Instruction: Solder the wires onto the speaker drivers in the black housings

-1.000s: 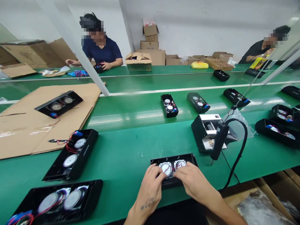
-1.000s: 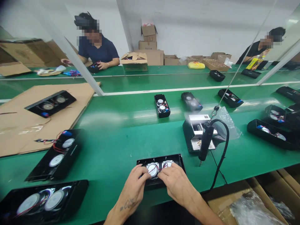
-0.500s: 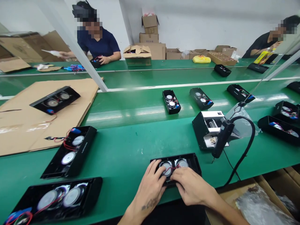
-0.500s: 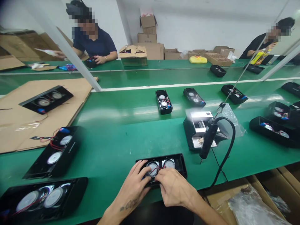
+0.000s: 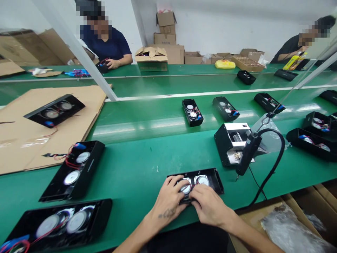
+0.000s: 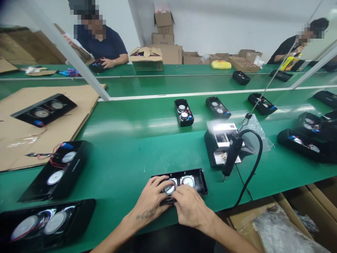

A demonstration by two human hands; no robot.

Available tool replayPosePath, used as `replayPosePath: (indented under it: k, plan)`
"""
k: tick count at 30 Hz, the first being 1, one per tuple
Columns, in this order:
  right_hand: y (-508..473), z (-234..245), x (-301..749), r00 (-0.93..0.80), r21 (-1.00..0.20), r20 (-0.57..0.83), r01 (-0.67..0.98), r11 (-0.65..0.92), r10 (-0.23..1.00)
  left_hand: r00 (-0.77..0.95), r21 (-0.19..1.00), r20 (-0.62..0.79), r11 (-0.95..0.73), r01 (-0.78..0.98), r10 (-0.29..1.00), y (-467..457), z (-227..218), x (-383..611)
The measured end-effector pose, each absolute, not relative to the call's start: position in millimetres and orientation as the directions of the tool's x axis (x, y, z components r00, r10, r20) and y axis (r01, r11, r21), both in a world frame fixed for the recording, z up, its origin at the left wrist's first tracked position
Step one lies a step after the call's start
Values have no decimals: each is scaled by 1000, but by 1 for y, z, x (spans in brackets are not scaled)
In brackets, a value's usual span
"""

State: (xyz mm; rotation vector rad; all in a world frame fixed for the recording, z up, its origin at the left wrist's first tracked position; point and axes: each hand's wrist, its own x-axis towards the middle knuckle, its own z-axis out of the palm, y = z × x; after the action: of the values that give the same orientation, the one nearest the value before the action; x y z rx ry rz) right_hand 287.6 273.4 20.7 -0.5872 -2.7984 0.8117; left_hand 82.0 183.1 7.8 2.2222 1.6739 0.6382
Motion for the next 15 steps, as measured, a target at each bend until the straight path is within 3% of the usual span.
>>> replayPosePath:
  k: [3, 6, 11, 15]
  plan:
    - [291, 45, 273, -908, -544, -115, 396, 739, 402, 229, 630, 19, -189, 754, 973, 205, 23, 68]
    - [314, 70, 255, -904, -472, -222, 427, 771, 365, 242, 692, -85, -117, 712, 967, 232, 35, 50]
    - [347, 87, 238, -883, -467, -323, 462, 754, 341, 276, 746, -197, -40, 665, 941, 261, 44, 33]
    - [352, 86, 233, -887, -455, -323, 451, 768, 330, 286, 779, -244, 11, 628, 927, 266, 48, 32]
